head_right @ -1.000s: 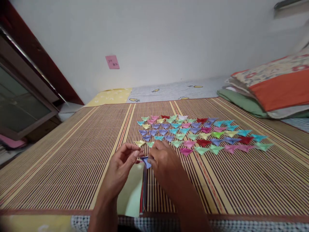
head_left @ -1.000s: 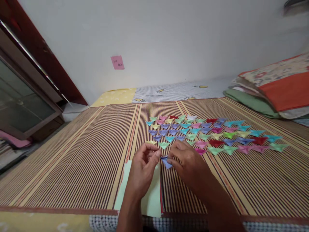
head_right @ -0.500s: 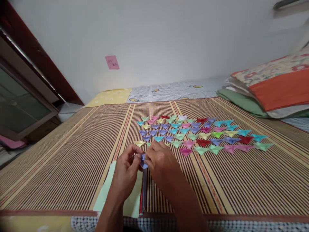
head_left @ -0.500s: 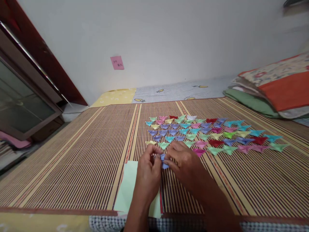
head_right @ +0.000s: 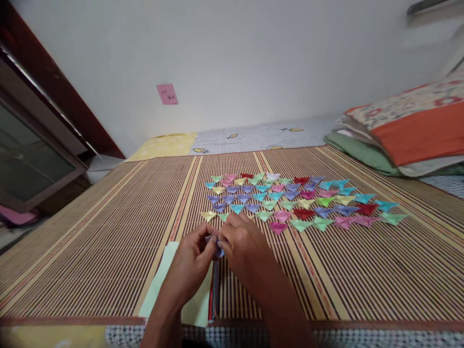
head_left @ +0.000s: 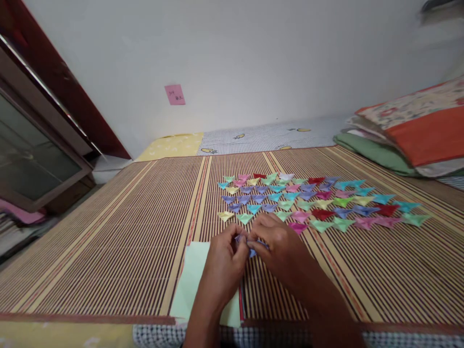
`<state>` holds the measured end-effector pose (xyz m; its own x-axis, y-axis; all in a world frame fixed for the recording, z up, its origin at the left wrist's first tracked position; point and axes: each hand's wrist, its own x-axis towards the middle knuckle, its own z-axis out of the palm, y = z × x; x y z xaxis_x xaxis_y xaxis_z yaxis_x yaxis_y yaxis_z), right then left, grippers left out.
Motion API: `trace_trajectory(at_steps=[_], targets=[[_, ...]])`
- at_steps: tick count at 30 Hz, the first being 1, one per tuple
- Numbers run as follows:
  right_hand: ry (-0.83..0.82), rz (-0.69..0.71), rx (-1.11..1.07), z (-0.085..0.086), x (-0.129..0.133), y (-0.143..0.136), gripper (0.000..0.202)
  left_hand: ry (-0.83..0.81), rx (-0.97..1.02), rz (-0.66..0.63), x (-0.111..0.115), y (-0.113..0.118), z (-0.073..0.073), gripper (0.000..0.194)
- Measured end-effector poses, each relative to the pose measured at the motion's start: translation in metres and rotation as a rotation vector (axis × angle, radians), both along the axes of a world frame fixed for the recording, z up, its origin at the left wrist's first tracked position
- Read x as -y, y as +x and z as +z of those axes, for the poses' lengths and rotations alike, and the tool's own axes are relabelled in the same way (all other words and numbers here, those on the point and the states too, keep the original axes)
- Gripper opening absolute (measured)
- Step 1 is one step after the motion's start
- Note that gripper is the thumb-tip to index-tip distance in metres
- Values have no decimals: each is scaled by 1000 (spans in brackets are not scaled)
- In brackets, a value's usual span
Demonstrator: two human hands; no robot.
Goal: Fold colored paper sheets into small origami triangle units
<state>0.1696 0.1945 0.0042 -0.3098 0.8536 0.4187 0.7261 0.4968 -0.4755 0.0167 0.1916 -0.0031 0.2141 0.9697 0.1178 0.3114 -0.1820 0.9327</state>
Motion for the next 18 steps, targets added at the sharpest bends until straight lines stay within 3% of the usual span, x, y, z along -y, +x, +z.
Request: trace_trajectory(at_steps=[4,8,11,15,18], targets=[[-37,0,-14,0,-1,1,22,12,-63,-40,3,-4,11,7],[-54,15,-28,2,0,3,21,26,-15,48,4,-9,17,10],[-49,6,-27,2,1,4,20,78,35,121,2,-13,14,14],[-27,5,13,-1,0,4,24,-15,99,9,-1,-12,8,14],[-1,4,31,-2,-2,5,25,-69,130,-6,-2,-10,4,13]])
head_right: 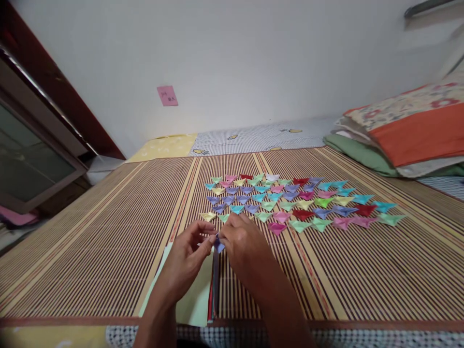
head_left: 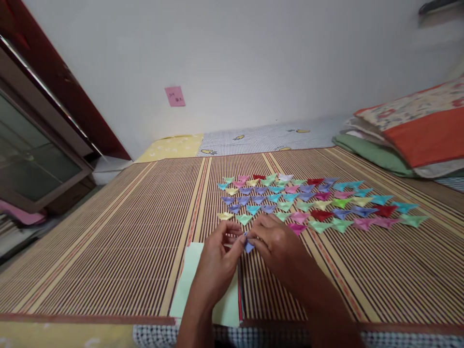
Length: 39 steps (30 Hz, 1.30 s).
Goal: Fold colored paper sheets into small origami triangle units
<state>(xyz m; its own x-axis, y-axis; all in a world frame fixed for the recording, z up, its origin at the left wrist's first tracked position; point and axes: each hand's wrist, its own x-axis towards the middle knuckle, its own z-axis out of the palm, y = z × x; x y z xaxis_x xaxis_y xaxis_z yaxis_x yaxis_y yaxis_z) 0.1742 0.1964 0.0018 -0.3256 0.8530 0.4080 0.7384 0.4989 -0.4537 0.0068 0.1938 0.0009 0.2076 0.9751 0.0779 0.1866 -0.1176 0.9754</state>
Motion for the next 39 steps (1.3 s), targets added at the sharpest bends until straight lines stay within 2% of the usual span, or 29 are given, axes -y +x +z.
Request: trace_trajectory(at_steps=[4,7,12,18,23,26,28,30,33,34,36,39], targets=[[25,-10,-9,0,0,-1,24,18,29,-44,1,3,0,14],[29,-8,-18,-1,-1,-2,21,58,-52,-51,2,6,2,21],[50,-10,-42,-7,-4,-3,18,82,-157,-57,1,7,0,20],[64,-29,-48,-5,-6,4,19,62,-14,25,-5,-2,-6,17],[80,-21,-45,-8,-8,5,19,16,142,-51,-7,-5,-8,12],[85,-32,-49,-10,-9,7,18,22,228,-51,-8,-6,-7,13],[118,-32,-78,-7,-7,14,19,-6,277,23,-10,-11,-6,17],[211,-59,-147,2,-2,27,21,1,308,192,-12,-18,-6,19],[469,-276,-210,20,11,51,10,116,364,511,-17,-28,-7,16],[490,-328,-220,24,15,59,9,135,393,561,-18,-30,-8,16],[477,-333,-198,25,20,72,10,143,438,586,-19,-32,-8,15],[331,-274,-109,8,19,86,13,101,444,520,-20,-28,-8,16]])
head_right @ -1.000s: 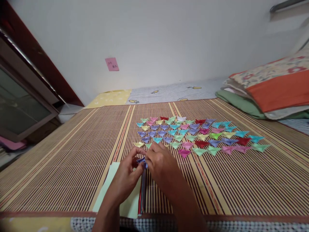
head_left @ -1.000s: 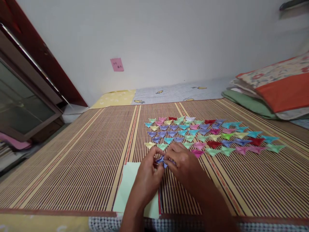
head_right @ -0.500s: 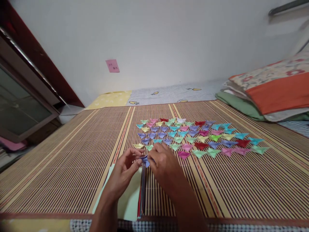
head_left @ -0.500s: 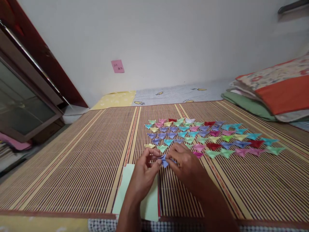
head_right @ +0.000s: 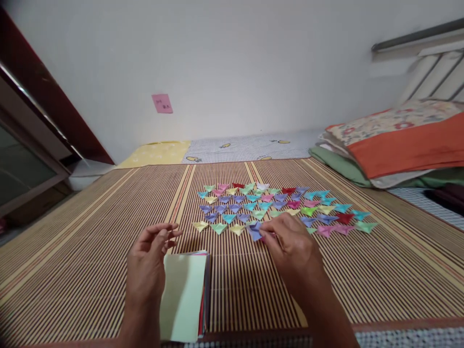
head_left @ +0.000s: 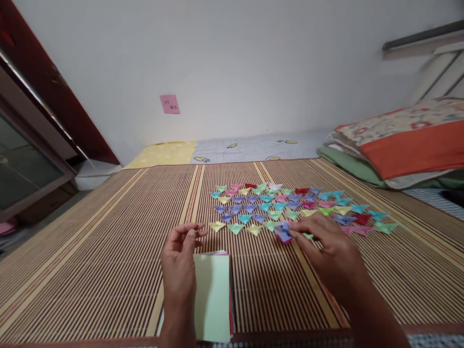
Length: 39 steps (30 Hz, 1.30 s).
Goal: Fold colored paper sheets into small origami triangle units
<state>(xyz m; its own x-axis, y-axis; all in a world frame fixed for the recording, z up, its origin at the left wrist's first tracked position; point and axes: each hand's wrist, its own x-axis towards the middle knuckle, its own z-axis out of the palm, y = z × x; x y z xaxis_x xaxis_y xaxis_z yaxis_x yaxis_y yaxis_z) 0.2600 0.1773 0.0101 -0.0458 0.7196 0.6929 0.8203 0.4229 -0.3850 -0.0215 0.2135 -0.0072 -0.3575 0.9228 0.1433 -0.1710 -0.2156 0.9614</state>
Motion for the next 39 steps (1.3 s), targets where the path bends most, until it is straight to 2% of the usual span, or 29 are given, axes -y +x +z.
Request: trace_trajectory(at_steps=[3,6,10,15,30,39], targets=[[-181,-16,55,-26,-8,3,18,-32,3,-74,0,3,-1,19],[-254,-48,186,-44,-19,-6,16,-49,3,-113,-1,3,-2,21],[-324,-112,294,-57,-35,-22,13,-63,3,-143,-2,0,-4,23],[-348,-149,329,-69,-48,-24,13,-78,12,-140,-4,-2,-5,23],[-429,-197,437,-79,-58,-20,14,-81,36,-157,-4,0,-5,24],[-408,-172,398,-75,-57,-20,13,-88,32,-180,-3,2,-3,25]])
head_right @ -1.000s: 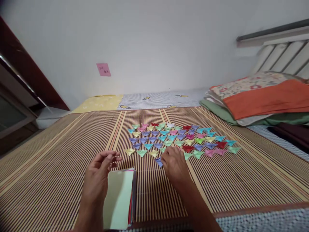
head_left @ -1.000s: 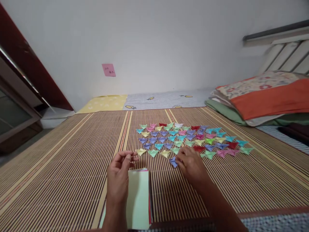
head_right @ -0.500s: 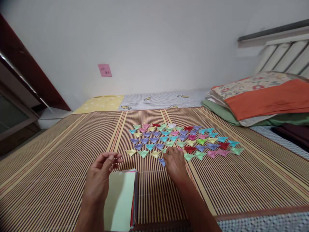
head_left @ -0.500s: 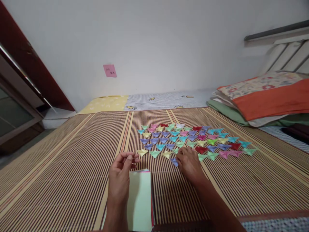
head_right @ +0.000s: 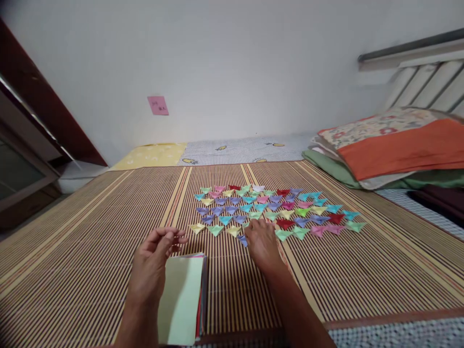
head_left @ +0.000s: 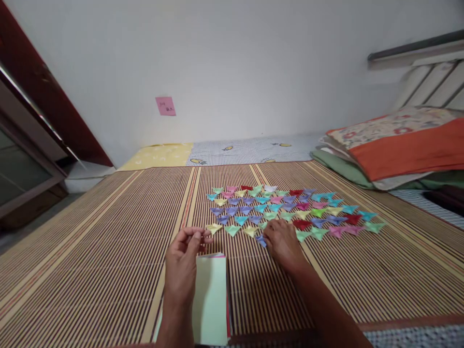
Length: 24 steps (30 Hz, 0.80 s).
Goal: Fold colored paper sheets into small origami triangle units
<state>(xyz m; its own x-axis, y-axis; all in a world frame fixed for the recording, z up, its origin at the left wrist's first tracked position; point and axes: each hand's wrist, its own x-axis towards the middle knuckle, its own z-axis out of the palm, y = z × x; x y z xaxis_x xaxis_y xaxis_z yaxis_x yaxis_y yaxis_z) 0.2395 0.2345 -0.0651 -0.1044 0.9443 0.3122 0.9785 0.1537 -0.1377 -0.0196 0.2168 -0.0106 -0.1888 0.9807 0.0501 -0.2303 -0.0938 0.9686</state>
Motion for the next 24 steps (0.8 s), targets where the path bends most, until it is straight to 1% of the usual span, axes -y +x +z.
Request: trace_trajectory(at_steps=[2,7,10,12,16,20,24], targets=[[25,-9,-38,2,4,13,13,-4,1,2,0,-2,-1,24],[115,-87,-168,3,18,67,13,5,-22,8,-1,-5,-3,24],[103,-75,-210,-1,23,84,13,-1,-31,-1,-2,-4,-3,25],[81,-53,-218,-5,22,85,14,-7,-28,-3,-2,-3,-2,26],[33,-7,-206,-11,15,76,20,-1,-20,2,-3,-5,-2,26],[-14,23,-182,-13,10,69,20,3,-10,11,-4,-6,-3,24],[-39,10,-146,-12,7,67,20,4,-19,8,-4,-5,-4,25]])
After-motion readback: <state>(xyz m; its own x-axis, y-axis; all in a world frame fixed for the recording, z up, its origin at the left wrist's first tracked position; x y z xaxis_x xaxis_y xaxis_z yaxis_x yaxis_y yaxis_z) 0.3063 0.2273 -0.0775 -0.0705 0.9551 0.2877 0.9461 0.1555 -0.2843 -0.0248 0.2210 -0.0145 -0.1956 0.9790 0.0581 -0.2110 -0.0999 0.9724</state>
